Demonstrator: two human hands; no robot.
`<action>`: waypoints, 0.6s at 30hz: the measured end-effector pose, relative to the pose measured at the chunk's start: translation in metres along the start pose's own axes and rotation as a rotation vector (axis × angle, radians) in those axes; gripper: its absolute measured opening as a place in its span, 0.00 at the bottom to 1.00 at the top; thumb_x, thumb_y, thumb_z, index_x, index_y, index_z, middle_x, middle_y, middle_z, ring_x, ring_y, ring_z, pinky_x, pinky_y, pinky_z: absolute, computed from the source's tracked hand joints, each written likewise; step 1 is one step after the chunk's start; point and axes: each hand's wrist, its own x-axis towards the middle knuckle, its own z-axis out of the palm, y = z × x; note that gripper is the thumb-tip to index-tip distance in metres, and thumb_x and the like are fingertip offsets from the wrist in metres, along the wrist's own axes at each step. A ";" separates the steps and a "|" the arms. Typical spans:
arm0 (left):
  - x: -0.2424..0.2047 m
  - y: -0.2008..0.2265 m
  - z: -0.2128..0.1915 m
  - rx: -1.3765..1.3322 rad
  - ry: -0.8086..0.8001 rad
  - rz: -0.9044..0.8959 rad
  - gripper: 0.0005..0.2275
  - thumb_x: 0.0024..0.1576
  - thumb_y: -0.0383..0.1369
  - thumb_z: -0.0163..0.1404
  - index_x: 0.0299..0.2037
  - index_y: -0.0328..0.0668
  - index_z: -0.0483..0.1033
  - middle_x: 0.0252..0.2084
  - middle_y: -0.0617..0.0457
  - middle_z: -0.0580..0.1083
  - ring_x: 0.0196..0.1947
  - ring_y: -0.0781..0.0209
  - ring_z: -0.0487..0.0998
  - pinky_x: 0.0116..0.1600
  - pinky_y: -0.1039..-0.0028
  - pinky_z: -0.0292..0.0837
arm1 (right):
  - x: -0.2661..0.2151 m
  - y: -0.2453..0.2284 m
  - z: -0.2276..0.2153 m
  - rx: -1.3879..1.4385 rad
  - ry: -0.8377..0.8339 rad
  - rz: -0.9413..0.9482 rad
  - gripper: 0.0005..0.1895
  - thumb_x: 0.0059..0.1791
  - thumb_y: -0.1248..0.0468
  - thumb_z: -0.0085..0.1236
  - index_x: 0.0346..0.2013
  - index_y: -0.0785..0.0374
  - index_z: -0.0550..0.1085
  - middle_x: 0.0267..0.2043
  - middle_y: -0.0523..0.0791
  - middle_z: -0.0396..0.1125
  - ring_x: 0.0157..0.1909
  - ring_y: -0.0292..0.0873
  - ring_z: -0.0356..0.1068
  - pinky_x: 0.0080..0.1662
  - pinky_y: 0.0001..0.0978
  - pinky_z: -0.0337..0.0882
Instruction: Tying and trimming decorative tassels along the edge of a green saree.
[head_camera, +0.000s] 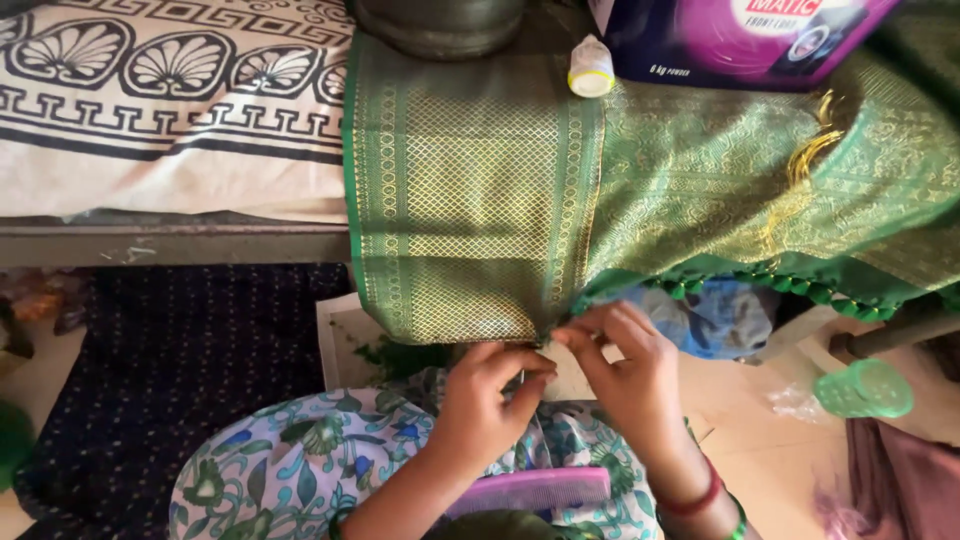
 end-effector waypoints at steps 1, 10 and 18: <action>-0.003 0.000 0.000 -0.002 -0.004 -0.005 0.06 0.52 0.23 0.58 0.37 0.41 0.82 0.39 0.49 0.79 0.38 0.49 0.81 0.44 0.63 0.76 | -0.005 0.005 0.002 0.000 -0.001 0.006 0.04 0.45 0.71 0.66 0.34 0.64 0.79 0.36 0.46 0.73 0.38 0.45 0.74 0.41 0.32 0.72; -0.003 0.022 -0.015 0.212 0.126 0.130 0.05 0.54 0.28 0.62 0.38 0.40 0.81 0.44 0.48 0.75 0.44 0.51 0.78 0.47 0.64 0.74 | -0.008 0.006 0.002 0.261 -0.191 0.288 0.04 0.46 0.71 0.64 0.35 0.66 0.79 0.33 0.44 0.74 0.34 0.36 0.73 0.35 0.27 0.72; 0.035 0.030 -0.044 0.645 -0.026 0.406 0.19 0.54 0.24 0.55 0.57 0.39 0.77 0.46 0.52 0.75 0.44 0.53 0.76 0.48 0.64 0.72 | 0.005 -0.018 -0.003 0.119 -0.139 0.175 0.04 0.46 0.73 0.62 0.35 0.66 0.78 0.32 0.44 0.71 0.32 0.38 0.73 0.32 0.27 0.72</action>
